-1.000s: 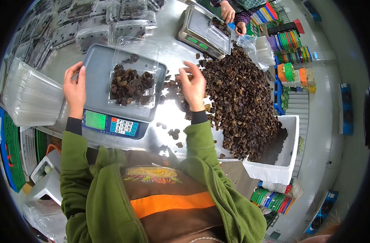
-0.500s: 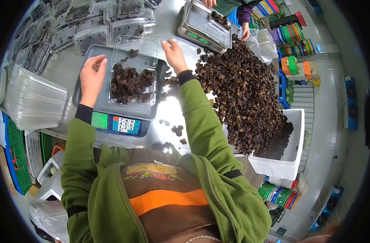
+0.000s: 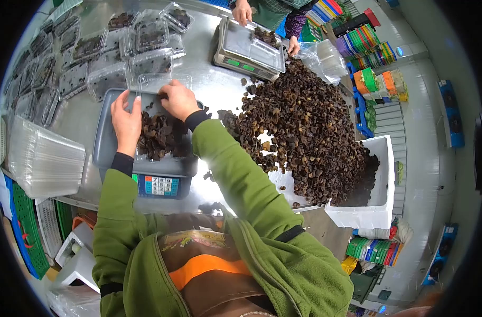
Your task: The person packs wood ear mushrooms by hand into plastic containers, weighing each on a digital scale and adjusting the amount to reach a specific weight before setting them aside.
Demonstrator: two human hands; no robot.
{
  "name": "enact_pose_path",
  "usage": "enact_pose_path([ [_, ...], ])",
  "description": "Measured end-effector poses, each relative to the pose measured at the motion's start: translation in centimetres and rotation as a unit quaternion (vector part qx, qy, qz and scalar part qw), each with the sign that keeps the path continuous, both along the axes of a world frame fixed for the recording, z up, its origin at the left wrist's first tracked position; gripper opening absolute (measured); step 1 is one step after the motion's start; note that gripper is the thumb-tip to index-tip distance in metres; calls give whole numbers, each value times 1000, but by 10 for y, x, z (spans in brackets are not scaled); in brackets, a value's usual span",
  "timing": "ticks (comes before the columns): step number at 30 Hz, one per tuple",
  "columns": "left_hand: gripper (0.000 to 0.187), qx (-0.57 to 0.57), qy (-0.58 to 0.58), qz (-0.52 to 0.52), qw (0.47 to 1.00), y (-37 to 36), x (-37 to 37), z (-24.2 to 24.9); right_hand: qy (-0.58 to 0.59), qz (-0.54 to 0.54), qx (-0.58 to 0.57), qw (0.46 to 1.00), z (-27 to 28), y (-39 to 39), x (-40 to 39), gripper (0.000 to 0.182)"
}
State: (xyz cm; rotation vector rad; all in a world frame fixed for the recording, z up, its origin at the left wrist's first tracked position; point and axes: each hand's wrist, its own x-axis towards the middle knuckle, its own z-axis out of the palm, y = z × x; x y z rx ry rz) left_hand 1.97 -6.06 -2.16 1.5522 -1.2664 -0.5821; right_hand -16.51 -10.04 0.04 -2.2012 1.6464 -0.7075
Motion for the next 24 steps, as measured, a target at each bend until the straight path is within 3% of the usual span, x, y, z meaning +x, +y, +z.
enact_pose_path([
  [1,41,14,-5,16,1000,-8,6,-8,4,0,35,999,-3,-8,-4,22],
  [3,49,63,103,-32,992,-14,29,-19,-73,-138,-62,986,18,-6,-30,25],
  [5,51,127,137,-39,982,-20,50,-31,86,-270,-143,948,60,12,-60,52],
  [6,63,188,181,-62,963,-22,51,-24,167,-341,-172,909,74,22,-67,64],
  [7,63,190,182,-65,963,-27,46,-22,82,-312,-139,936,72,25,-82,78],
  [9,76,262,275,-80,922,-36,34,-16,1,-251,-100,963,56,32,-98,72],
  [11,85,272,306,-118,905,-33,23,-4,-180,-178,39,967,40,44,-106,68],
  [12,85,255,335,-127,898,-28,19,8,-267,-158,104,945,39,54,-103,61],
  [13,85,239,362,-136,891,-24,19,17,-267,-159,104,945,39,64,-101,61],
  [15,78,225,351,-150,896,-7,25,25,-481,-189,242,822,31,87,-98,57],
  [17,66,169,203,-226,938,19,32,36,-489,-146,300,806,19,105,-99,63],
  [18,50,152,201,-241,937,32,35,35,-489,-129,315,803,14,114,-98,65],
  [19,50,154,200,-241,937,45,38,34,-489,-111,330,800,10,123,-96,68],
  [20,45,96,115,-237,960,59,41,31,-488,-109,356,789,14,131,-90,72],
  [22,31,24,-6,-239,971,83,48,22,-470,-100,364,798,15,147,-81,61],
  [24,32,49,51,-226,971,105,48,12,-451,-67,350,818,11,158,-73,53],
])
